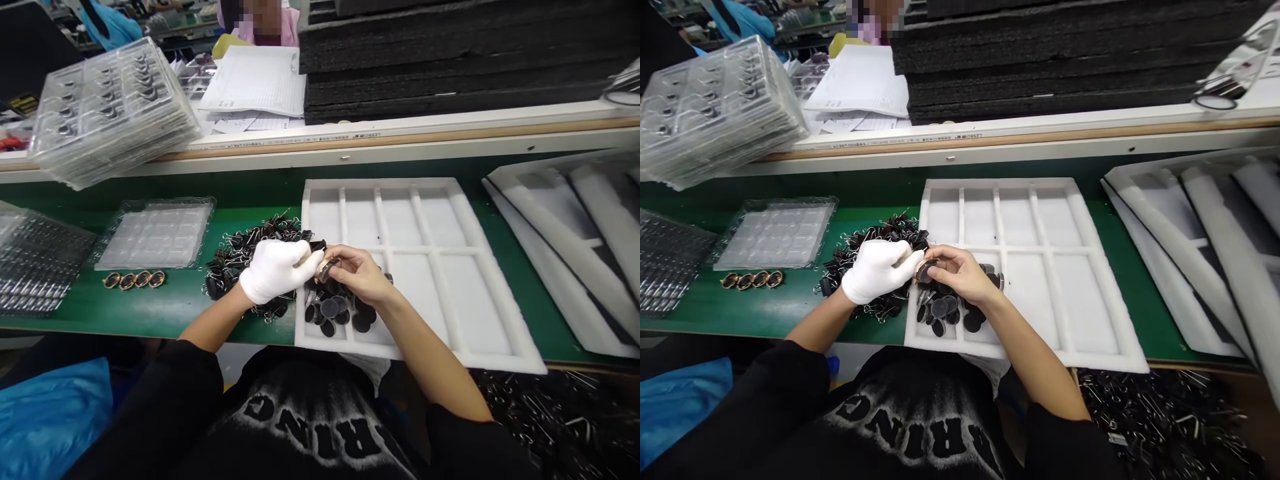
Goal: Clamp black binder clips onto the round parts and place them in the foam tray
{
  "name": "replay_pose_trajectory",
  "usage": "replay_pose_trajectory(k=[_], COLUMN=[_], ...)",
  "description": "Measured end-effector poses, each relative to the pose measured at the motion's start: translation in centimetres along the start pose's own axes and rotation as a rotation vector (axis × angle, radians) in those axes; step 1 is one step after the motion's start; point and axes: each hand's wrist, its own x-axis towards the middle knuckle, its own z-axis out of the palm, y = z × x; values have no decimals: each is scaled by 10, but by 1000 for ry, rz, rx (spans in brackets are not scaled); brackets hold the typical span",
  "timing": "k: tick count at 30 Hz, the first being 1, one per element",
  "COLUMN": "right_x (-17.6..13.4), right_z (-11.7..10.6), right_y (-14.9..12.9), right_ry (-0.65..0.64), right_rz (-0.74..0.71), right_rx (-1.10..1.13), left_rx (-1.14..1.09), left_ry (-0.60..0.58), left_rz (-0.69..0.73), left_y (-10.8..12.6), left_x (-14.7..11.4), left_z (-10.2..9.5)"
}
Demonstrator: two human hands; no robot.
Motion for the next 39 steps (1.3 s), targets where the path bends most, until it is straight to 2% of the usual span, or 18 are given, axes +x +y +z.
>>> replay_pose_trajectory(k=[2, 5, 8, 11, 17, 19, 22, 26, 28, 30, 33, 36, 39], right_x=[1, 1, 1, 1, 1, 1, 1, 1, 0, -2, -5, -8, -9], right_z=[-2, -6, -10, -12, -14, -13, -13, -22, -30, -37, -43, -43, -40], right_y=[0, -1, -1, 1, 6, 6, 2, -12, -18, -22, -24, -26, -28], right_ry=[46, 85, 81, 65, -12, -21, 17, 199, 294, 334, 290, 215, 198], right_rz=[-38, -90, -105, -88, -76, -66, -49, -67, -71, -61, -47, -40, -37], right_rx=[5, 6, 5, 6, 30, 51, 59, 0, -102, -218, -343, -399, -421], left_rx=[-11, 23, 114, 167, 186, 141, 71, 49, 13, -57, -151, -189, -208], left_ry=[85, 165, 85, 10, 88, 112, 139, 14, -77, -164, -245, -259, -277], left_rz=[24, -21, -35, 66, 307, 321, 243, 136, 125, 142, 211, 264, 251], left_y=[-1, -8, -17, -26, -38, -37, -37, -43, -46, -45, -40, -34, -31], left_x=[5, 8, 7, 7, 9, 9, 9, 8, 7, 7, 6, 5, 4], left_z=[9, 12, 12, 12, 18, 21, 24, 23, 21, 20, 22, 25, 25])
